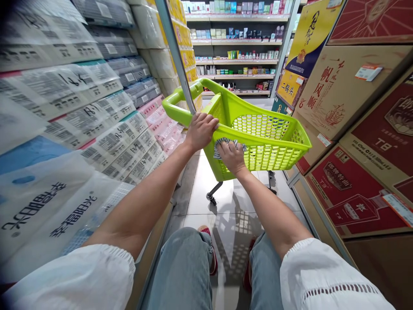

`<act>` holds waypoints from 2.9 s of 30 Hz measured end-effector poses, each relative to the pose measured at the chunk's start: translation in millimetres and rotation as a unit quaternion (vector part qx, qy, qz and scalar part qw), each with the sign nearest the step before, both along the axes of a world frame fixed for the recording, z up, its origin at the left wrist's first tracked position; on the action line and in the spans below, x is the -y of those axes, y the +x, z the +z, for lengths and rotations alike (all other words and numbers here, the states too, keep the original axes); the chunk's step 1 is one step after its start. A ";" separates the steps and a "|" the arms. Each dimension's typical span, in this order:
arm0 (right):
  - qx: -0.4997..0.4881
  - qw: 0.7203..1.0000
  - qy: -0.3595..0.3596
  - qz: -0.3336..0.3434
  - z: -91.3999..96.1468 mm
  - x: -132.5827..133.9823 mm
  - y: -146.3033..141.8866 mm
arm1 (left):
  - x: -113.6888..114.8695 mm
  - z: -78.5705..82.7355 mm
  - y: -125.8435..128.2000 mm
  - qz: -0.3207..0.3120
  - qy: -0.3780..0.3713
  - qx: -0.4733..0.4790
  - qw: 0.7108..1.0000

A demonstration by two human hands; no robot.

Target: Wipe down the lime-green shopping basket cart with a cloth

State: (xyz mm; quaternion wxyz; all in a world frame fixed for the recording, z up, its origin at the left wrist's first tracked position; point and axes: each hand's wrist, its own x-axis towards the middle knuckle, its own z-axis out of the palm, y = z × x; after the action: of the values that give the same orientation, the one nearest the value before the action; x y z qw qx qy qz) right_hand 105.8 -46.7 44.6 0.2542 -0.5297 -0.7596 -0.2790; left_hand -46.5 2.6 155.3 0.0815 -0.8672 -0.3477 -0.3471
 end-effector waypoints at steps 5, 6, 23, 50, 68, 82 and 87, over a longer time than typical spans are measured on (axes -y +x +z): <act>-0.037 0.998 0.050 -0.031 16.9 -12.0 -3.8 | -2.9 -1.4 -5.2 0.015 0.038 -0.044 0.998; -0.035 0.998 0.043 -0.028 12.8 -12.1 -6.2 | -3.1 -1.4 -6.5 0.019 0.045 -0.055 0.997; 0.004 0.999 0.033 -0.013 3.0 -4.2 -14.2 | -0.9 0.4 -17.7 0.046 0.086 -0.105 0.990; -0.074 0.996 -0.038 0.020 26.5 25.9 41.2 | 62.7 -61.0 -4.3 0.141 0.063 0.064 0.986; -0.039 0.999 -0.007 0.034 12.4 6.5 41.2 | 33.3 -153.7 41.5 0.198 -0.141 -0.026 0.970; 0.081 0.988 -0.109 0.072 -82.5 7.2 47.2 | 24.4 -157.3 29.9 0.136 -0.100 -0.046 0.985; 0.104 0.982 -0.127 0.090 -76.0 11.4 44.3 | 24.3 -153.4 27.6 0.126 -0.111 -0.051 0.984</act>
State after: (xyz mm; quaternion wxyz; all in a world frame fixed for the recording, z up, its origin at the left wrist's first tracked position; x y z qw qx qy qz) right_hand 150.1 -58.1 -31.4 0.1285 -0.4556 -0.8556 -0.2092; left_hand -18.9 -21.8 1.9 0.0453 -0.8365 -0.4861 -0.2489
